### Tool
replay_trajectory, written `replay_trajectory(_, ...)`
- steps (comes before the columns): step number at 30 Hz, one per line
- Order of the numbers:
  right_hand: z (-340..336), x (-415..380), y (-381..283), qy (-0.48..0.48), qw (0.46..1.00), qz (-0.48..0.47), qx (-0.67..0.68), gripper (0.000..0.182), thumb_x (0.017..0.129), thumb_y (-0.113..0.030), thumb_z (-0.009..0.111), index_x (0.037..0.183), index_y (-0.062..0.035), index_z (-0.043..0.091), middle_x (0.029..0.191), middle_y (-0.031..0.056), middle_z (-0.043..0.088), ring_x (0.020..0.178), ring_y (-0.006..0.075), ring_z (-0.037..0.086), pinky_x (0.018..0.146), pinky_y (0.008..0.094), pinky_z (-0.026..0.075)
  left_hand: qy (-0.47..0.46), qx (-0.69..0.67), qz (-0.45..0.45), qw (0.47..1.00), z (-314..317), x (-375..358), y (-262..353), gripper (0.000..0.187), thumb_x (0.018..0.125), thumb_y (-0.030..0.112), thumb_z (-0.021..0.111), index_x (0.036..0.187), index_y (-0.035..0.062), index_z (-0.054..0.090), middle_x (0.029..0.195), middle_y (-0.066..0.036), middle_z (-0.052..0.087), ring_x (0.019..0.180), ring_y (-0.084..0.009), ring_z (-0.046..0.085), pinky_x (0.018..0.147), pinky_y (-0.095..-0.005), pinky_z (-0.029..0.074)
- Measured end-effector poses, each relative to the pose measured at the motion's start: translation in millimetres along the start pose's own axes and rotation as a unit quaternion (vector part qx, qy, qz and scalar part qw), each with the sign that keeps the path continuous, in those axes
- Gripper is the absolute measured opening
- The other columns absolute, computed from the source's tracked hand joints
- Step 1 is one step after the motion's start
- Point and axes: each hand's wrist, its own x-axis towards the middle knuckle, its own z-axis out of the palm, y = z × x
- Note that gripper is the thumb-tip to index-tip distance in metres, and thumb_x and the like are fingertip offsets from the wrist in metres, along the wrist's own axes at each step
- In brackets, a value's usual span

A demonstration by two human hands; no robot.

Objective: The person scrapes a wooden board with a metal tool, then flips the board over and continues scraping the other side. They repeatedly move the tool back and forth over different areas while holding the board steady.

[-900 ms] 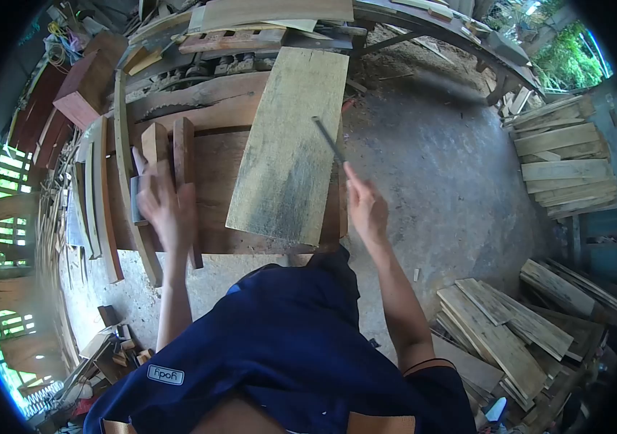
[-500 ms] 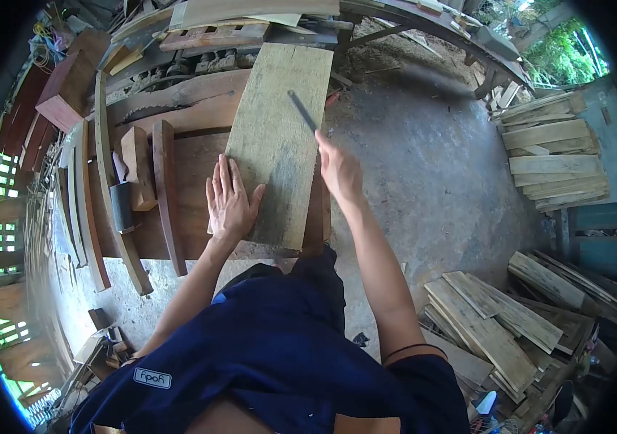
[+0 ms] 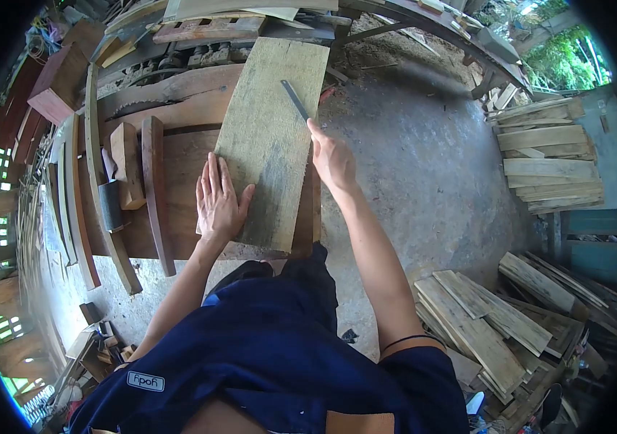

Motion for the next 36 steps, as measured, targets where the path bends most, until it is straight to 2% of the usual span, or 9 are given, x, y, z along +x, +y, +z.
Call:
replay_trajectory(8, -7.0, -67.7, -9.4, -0.007, 0.994, -0.113, -0.001, 0.059, 0.095, -0.003, 0.062, 0.149, -0.0264, 0.050, 0.058, 0.0026, 0.058, 0.043, 0.0157, 0.053, 0.036, 0.0290, 0.046, -0.008, -0.012, -0.004, 1.000, 0.4, -3.3, -0.6, 0.086, 0.098, 0.052, 0.050, 0.153, -0.0098, 0.025, 0.163, -0.027, 0.018, 0.151, -0.0384, 0.022, 0.123, -0.0514, 0.018)
replay_trajectory(9, 2.9, -44.0, -0.7, -0.071, 0.997, -0.014, 0.020, 0.047, 0.100, -0.013, 0.057, 0.144, -0.0257, 0.055, 0.067, 0.0173, 0.064, 0.048, 0.0269, 0.063, 0.039, 0.0391, 0.049, -0.004, -0.017, -0.005, 1.000, 0.3, -3.0, 0.3, 0.086, 0.098, 0.052, 0.051, 0.153, -0.0096, 0.026, 0.163, -0.027, 0.019, 0.151, -0.0381, 0.022, 0.123, -0.0512, 0.018)
replay_trajectory(14, -6.0, -10.1, -19.9, -0.073, 0.995, 0.061, -0.030, 0.042, 0.100, -0.013, 0.056, 0.142, -0.0186, 0.057, 0.066, 0.0144, 0.067, 0.051, 0.0237, 0.064, 0.039, 0.0388, 0.048, 0.016, -0.022, 0.002, 1.000, -0.6, -1.3, -1.5, 0.080, 0.100, 0.047, 0.051, 0.152, -0.0089, 0.028, 0.162, -0.027, 0.023, 0.151, -0.0375, 0.023, 0.122, -0.0504, 0.020)
replay_trajectory(17, -21.1, -96.2, -44.6, -0.066, 0.997, -0.021, 0.021, 0.059, 0.094, -0.007, 0.062, 0.148, -0.0281, 0.052, 0.078, 0.0228, 0.067, 0.055, 0.0324, 0.066, 0.049, 0.0418, 0.054, 0.029, -0.045, 0.001, 0.999, 8.3, 1.4, -7.8, 0.069, 0.102, 0.037, 0.047, 0.151, -0.0085, 0.031, 0.161, -0.026, 0.025, 0.149, -0.0383, 0.026, 0.122, -0.0487, 0.022)
replay_trajectory(22, -21.3, -57.8, -30.7, -0.121, 0.992, 0.039, -0.025, 0.050, 0.099, -0.012, 0.056, 0.145, -0.0298, 0.054, 0.070, 0.0157, 0.067, 0.055, 0.0266, 0.068, 0.046, 0.0389, 0.054, 0.040, -0.074, 0.006, 0.996, 10.6, -1.1, -11.8, 0.057, 0.103, 0.024, 0.043, 0.150, -0.0080, 0.034, 0.160, -0.026, 0.028, 0.148, -0.0388, 0.030, 0.122, -0.0459, 0.024)
replay_trajectory(23, -4.7, -34.9, -11.1, -0.041, 0.999, 0.007, -0.002, 0.046, 0.101, -0.013, 0.055, 0.145, -0.0276, 0.054, 0.066, 0.0118, 0.066, 0.051, 0.0230, 0.065, 0.044, 0.0371, 0.052, 0.048, -0.080, 0.006, 0.996, 10.0, 0.5, -11.8, 0.055, 0.103, 0.021, 0.042, 0.150, -0.0080, 0.034, 0.160, -0.025, 0.029, 0.147, -0.0387, 0.030, 0.122, -0.0453, 0.024)
replay_trajectory(26, -2.7, -14.7, -17.7, -0.014, 0.996, 0.009, -0.087, 0.045, 0.101, -0.014, 0.055, 0.144, -0.0248, 0.055, 0.067, 0.0129, 0.065, 0.051, 0.0250, 0.064, 0.045, 0.0375, 0.052, 0.049, -0.101, 0.007, 0.994, 7.5, 0.6, -13.4, 0.054, 0.103, 0.019, 0.042, 0.149, -0.0084, 0.036, 0.159, -0.025, 0.031, 0.147, -0.0380, 0.031, 0.122, -0.0449, 0.025)
replay_trajectory(32, -51.7, -165.7, -78.8, -0.092, 0.996, -0.019, 0.010, 0.057, 0.094, -0.005, 0.062, 0.145, -0.0292, 0.055, 0.076, 0.0206, 0.064, 0.064, 0.0359, 0.068, 0.057, 0.0453, 0.055, 0.077, -0.137, -0.023, 0.987, 12.9, 0.1, -15.0, 0.051, 0.101, 0.013, 0.039, 0.147, -0.0091, 0.038, 0.158, -0.026, 0.034, 0.146, -0.0376, 0.034, 0.121, -0.0433, 0.028)
replay_trajectory(36, -35.7, -114.0, -46.9, -0.059, 0.998, -0.023, -0.024, 0.055, 0.094, -0.008, 0.062, 0.145, -0.0282, 0.055, 0.073, 0.0177, 0.063, 0.069, 0.0367, 0.070, 0.056, 0.0454, 0.056, 0.086, -0.134, -0.006, 0.987, 13.3, 0.9, -15.5, 0.052, 0.098, 0.009, 0.039, 0.147, -0.0095, 0.037, 0.156, -0.027, 0.037, 0.144, -0.0388, 0.038, 0.120, -0.0423, 0.030)
